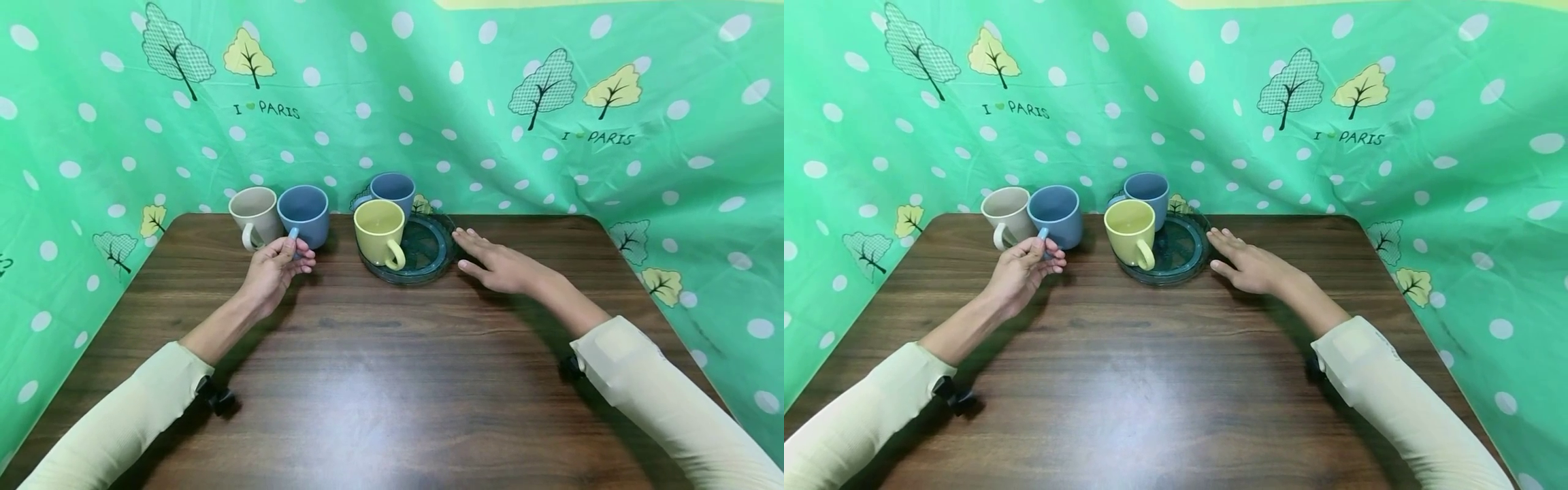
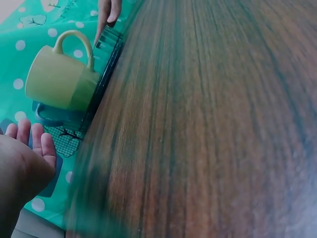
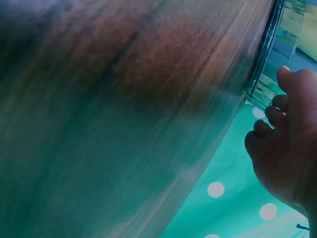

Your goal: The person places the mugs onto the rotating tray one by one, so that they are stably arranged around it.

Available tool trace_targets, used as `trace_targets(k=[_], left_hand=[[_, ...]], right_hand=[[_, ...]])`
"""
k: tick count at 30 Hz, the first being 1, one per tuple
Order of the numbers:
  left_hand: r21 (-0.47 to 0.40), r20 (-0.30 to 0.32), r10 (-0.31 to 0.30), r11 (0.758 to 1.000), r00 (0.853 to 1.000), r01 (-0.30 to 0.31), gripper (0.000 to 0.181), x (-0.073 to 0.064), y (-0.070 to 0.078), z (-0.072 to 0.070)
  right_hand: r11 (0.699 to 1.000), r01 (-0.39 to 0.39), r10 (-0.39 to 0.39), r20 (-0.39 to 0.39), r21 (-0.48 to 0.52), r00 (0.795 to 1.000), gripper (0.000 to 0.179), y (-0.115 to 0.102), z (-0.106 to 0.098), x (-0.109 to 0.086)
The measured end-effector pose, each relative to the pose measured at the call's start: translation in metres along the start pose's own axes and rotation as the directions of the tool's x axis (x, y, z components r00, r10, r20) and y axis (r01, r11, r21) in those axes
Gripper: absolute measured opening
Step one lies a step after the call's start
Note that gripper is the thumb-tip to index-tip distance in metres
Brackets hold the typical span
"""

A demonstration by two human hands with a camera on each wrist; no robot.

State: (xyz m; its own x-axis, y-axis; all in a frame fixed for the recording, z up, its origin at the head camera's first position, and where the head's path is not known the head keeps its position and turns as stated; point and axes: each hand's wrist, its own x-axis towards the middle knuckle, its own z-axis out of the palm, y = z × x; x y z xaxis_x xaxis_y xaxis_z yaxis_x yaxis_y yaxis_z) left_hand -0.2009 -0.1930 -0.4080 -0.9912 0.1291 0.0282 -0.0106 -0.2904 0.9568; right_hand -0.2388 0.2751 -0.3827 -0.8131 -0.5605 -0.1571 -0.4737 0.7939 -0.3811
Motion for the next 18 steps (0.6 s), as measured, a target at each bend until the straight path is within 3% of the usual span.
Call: trace_targets(k=[7,18], left_hand=[[0.052,0.017,0.000,0.999,1.000,-0.001,0.033,-0.0033,0.0007,0.0016],[0.054,0.050,0.001,0.999,0.999,-0.003,0.034,-0.0068,-0.0023,0.0022]], right_hand=[[1.000,0.007,-0.008,-0.005,-0.015,1.000,0.071,-0.0009,0.0025,-0.0034],[0.999,0.019,-0.020,-0.017,-0.042,1.000,0.068,-0.0043,0.0060,-0.0089]])
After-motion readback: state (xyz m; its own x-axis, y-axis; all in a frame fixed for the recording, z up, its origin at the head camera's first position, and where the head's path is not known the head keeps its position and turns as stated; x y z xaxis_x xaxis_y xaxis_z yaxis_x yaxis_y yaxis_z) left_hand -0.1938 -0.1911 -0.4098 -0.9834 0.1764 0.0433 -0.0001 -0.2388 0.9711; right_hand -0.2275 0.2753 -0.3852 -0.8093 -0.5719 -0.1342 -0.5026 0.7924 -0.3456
